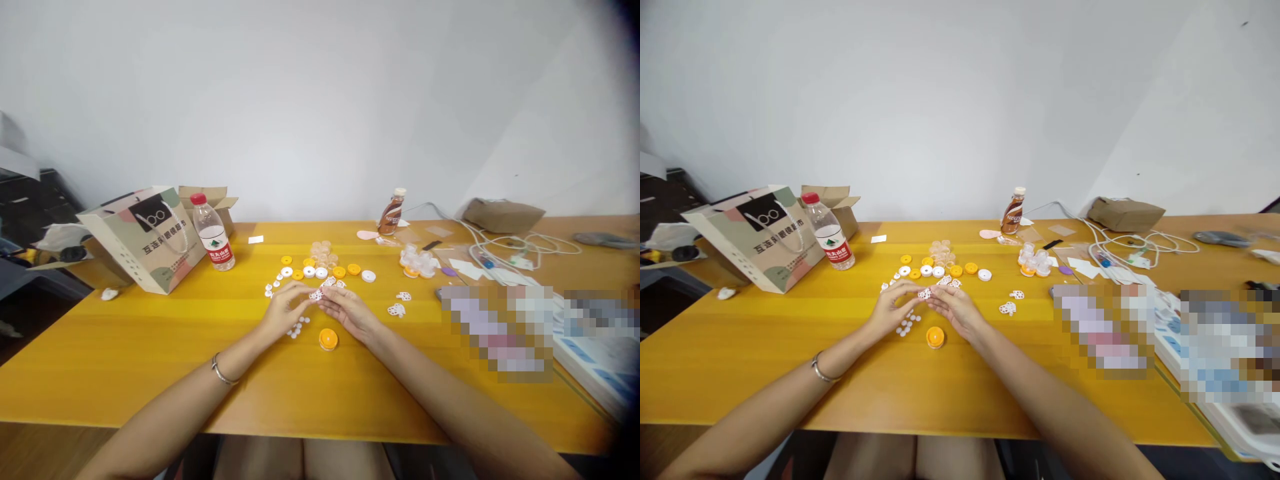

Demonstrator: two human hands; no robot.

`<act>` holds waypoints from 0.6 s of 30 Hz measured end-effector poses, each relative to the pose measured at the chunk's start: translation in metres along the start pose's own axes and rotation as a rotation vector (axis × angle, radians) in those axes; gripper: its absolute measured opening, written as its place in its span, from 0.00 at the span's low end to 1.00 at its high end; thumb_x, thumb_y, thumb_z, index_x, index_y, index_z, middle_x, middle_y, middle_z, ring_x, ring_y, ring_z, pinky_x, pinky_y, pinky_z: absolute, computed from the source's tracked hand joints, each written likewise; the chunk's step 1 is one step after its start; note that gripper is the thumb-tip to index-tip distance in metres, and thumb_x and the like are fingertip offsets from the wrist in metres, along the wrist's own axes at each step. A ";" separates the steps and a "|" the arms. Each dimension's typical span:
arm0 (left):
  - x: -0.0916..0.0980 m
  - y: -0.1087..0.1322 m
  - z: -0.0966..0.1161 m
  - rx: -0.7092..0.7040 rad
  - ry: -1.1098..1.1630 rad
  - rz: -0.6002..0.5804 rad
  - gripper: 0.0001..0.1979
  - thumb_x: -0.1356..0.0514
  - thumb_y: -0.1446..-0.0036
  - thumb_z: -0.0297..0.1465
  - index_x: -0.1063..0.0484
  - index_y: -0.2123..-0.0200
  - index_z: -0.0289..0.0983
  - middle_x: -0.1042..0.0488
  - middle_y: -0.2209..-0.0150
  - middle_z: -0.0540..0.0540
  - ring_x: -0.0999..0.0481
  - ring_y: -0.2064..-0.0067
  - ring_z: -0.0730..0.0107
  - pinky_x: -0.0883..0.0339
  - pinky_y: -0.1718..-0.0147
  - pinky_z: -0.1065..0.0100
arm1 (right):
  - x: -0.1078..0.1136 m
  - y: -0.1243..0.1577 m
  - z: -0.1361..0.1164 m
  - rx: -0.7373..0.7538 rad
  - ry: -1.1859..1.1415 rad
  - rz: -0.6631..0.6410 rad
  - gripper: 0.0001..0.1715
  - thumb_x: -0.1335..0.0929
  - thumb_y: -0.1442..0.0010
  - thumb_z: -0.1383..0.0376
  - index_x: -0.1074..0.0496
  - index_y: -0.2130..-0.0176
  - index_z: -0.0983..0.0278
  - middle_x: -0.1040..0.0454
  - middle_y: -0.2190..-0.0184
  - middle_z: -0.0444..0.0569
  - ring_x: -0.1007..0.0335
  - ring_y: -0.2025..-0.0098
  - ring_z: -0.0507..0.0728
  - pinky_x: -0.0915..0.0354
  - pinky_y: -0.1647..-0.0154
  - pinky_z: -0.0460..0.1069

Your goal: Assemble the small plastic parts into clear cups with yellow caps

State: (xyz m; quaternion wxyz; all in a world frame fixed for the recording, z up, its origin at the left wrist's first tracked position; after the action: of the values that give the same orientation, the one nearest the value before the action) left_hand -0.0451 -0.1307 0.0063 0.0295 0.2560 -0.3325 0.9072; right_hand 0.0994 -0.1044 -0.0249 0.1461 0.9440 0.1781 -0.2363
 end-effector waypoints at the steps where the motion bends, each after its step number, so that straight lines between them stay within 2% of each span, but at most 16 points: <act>1: 0.000 0.000 -0.001 0.002 -0.001 -0.002 0.10 0.43 0.48 0.29 0.29 0.60 0.37 0.29 0.63 0.44 0.30 0.60 0.68 0.36 0.58 0.65 | 0.000 0.000 0.000 0.007 -0.002 0.001 0.07 0.29 0.54 0.66 0.27 0.70 0.64 0.24 0.73 0.45 0.29 0.71 0.47 0.33 0.64 0.42; 5: -0.003 0.003 0.000 0.002 -0.008 0.009 0.09 0.43 0.47 0.30 0.29 0.61 0.36 0.28 0.64 0.45 0.29 0.62 0.69 0.35 0.59 0.66 | -0.004 0.001 0.000 0.054 0.031 0.001 0.11 0.27 0.58 0.65 0.28 0.70 0.64 0.24 0.71 0.44 0.29 0.70 0.47 0.35 0.62 0.43; 9: -0.007 0.005 0.004 0.005 -0.016 -0.030 0.11 0.44 0.46 0.31 0.30 0.59 0.37 0.29 0.63 0.45 0.29 0.61 0.69 0.35 0.59 0.65 | -0.006 0.001 -0.001 0.104 0.081 0.012 0.13 0.26 0.62 0.66 0.27 0.72 0.64 0.25 0.73 0.43 0.30 0.69 0.48 0.36 0.61 0.44; 14: -0.003 0.002 0.005 -0.016 -0.090 0.028 0.16 0.44 0.46 0.31 0.35 0.53 0.39 0.32 0.56 0.43 0.33 0.53 0.66 0.38 0.54 0.62 | 0.009 -0.004 -0.015 0.148 0.064 0.096 0.11 0.27 0.61 0.67 0.27 0.72 0.64 0.26 0.72 0.43 0.31 0.70 0.48 0.35 0.61 0.44; 16: -0.007 0.001 0.005 -0.021 -0.121 -0.052 0.15 0.47 0.44 0.30 0.35 0.53 0.39 0.32 0.55 0.43 0.34 0.53 0.66 0.39 0.53 0.62 | 0.019 -0.008 -0.023 0.195 0.041 0.141 0.10 0.27 0.60 0.65 0.28 0.72 0.63 0.26 0.73 0.43 0.31 0.70 0.48 0.35 0.63 0.44; 18: -0.014 0.002 0.005 -0.044 -0.167 -0.192 0.16 0.49 0.43 0.30 0.36 0.51 0.40 0.32 0.54 0.43 0.35 0.52 0.65 0.41 0.52 0.61 | 0.027 -0.011 -0.030 0.241 0.038 0.170 0.10 0.28 0.59 0.64 0.29 0.71 0.62 0.26 0.72 0.43 0.31 0.69 0.50 0.34 0.65 0.45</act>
State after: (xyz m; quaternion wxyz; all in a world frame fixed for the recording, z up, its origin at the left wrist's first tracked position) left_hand -0.0313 -0.1338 0.0021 0.0941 0.3607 -0.3275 0.8682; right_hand 0.1293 -0.0769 -0.0152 0.0478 0.9707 0.0708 -0.2246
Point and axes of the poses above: each hand's wrist, its own y-axis away from the middle knuckle, its own x-axis out of the back of the hand, z = x × y, the point moved 4 cm from there along -y, towards the middle knuckle
